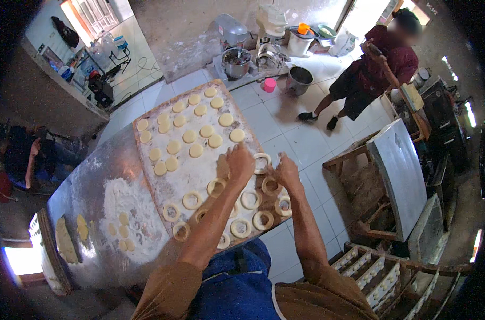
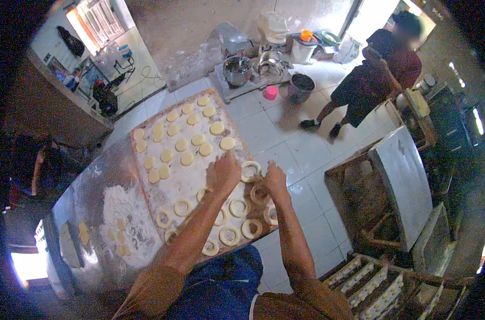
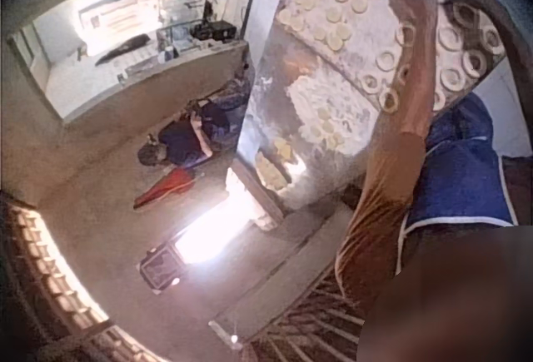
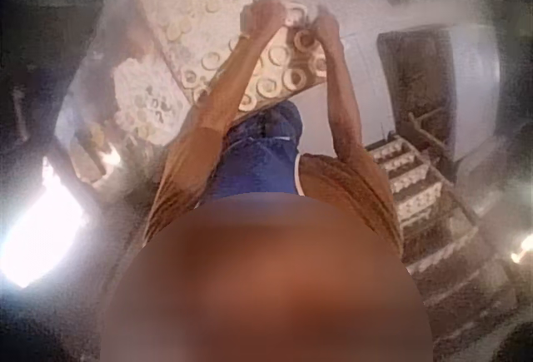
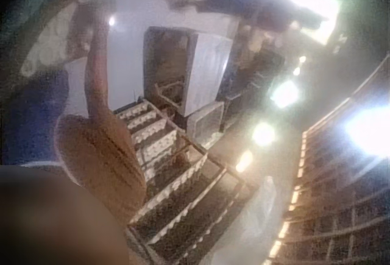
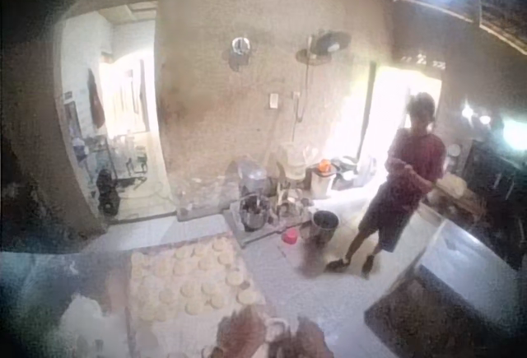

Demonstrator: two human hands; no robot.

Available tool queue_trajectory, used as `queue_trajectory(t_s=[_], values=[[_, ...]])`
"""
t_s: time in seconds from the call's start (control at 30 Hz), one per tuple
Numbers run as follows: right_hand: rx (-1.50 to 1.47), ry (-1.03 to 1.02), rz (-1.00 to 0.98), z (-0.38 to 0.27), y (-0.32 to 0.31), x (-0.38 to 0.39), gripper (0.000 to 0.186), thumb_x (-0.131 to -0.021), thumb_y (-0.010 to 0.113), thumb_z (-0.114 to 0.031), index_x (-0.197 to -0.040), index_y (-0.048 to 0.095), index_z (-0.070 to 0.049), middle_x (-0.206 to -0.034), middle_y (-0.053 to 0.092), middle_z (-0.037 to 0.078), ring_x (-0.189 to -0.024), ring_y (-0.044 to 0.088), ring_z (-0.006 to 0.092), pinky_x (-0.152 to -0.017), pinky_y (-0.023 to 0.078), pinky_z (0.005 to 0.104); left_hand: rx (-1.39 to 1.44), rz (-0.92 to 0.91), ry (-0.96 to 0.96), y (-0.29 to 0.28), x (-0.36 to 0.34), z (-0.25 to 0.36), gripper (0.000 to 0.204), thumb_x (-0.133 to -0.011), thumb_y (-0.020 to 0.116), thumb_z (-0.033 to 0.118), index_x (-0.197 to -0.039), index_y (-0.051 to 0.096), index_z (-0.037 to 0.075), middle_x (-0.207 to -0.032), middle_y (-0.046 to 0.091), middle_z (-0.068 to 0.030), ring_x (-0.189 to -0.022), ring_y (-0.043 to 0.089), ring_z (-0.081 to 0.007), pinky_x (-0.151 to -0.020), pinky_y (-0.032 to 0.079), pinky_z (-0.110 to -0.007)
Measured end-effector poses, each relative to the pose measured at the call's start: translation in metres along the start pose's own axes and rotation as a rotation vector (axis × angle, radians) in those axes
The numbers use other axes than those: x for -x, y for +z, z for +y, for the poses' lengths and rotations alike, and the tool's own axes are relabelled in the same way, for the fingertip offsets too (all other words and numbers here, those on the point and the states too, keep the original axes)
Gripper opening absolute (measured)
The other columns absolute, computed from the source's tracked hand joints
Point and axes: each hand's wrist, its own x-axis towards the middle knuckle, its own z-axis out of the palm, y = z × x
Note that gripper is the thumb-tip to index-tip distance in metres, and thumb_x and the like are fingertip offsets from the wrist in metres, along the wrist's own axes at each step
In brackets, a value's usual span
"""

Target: The person shapes small dough pieces into rings by hand and places them on a wooden board. They repeatedly pick up dough, form it into a ring, and arrange it in rows. The person also lifts the board and places it on a rack.

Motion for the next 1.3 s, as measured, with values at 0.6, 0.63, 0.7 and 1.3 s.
queue_trajectory(t_s=[0.6,0.63,0.7,1.3], values=[[-0.033,-0.711,0.173,-0.094,0.064,-0.099,0.024,-0.079,0.067,-0.012,-0.101,0.068,-0.004,-0.088,0.069,0.018,-0.093,0.064,0.0357,-0.092,0.045,0.0483,-0.29,0.283,-0.039,-0.034,-0.036,-0.084,0.028,-0.087,0.061,0.024,-0.101,0.062,-0.001,-0.096,0.065,-0.023,-0.097,0.061,-0.0405,-0.087,0.047,-0.051],[-0.103,-0.646,-0.018,-0.104,0.062,-0.102,0.02,-0.078,0.067,-0.013,-0.097,0.069,-0.004,-0.089,0.069,0.018,-0.093,0.064,0.0352,-0.091,0.046,0.0484,-0.304,0.284,-0.091,-0.029,-0.037,-0.093,0.028,-0.086,0.061,0.023,-0.099,0.063,-0.001,-0.094,0.066,-0.0233,-0.095,0.062,-0.0405,-0.086,0.048,-0.051],[0.106,-0.521,-0.326,-0.111,0.051,-0.111,0.019,-0.079,0.066,-0.018,-0.091,0.07,-0.004,-0.094,0.068,0.02,-0.091,0.062,0.0379,-0.085,0.047,0.0494,-0.242,0.08,-0.15,-0.053,-0.037,-0.081,0.027,-0.084,0.062,0.024,-0.095,0.064,-0.001,-0.09,0.067,-0.0232,-0.091,0.065,-0.0394,-0.082,0.05,-0.05],[-0.154,-0.904,-0.331,-0.336,0.235,0.132,0.031,-0.072,0.074,-0.018,-0.097,0.063,-0.002,-0.088,0.066,0.018,-0.09,0.062,0.0401,-0.084,0.05,0.0487,-0.228,0.579,-0.381,-0.245,0.291,-0.324,0.03,-0.08,0.073,0.015,-0.105,0.064,0.001,-0.096,0.066,-0.0193,-0.094,0.062,-0.0401,-0.086,0.047,-0.051]])
